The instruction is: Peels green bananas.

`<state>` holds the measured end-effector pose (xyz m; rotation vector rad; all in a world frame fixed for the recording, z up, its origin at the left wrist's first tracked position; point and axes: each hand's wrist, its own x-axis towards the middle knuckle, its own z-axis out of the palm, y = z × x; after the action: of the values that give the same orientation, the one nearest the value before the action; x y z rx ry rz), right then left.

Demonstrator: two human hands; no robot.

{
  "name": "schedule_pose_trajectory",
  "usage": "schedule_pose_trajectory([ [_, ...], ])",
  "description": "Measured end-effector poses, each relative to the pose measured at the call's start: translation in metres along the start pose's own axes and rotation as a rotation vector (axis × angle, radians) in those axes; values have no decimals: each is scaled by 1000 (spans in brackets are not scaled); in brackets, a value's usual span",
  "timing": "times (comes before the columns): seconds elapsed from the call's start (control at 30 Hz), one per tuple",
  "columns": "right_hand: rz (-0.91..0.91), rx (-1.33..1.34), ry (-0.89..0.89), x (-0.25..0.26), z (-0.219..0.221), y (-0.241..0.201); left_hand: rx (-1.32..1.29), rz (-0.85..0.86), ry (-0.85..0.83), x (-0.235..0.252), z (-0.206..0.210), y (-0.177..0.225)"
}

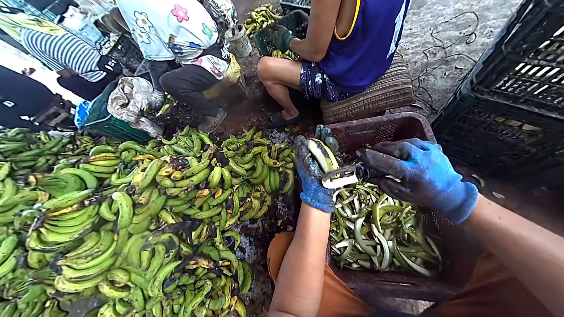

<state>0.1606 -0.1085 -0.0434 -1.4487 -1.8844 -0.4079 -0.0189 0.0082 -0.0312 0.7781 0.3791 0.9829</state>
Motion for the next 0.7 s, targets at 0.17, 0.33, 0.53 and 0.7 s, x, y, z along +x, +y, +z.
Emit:
schedule_pose_trajectory([
  [0.17,163,56,-145,10,-6,-3,40,13,-122,-5,8,4],
  [0.33,235,70,-182,8,-14,3,587,6,-51,-15,16,9],
  [0.53,580,168,-278,12,-15,10,980,-79,-99,-18,24,-2],
  [0.7,902,430,-321,7,-28,25,882,-272,-149,-13,25,-4],
])
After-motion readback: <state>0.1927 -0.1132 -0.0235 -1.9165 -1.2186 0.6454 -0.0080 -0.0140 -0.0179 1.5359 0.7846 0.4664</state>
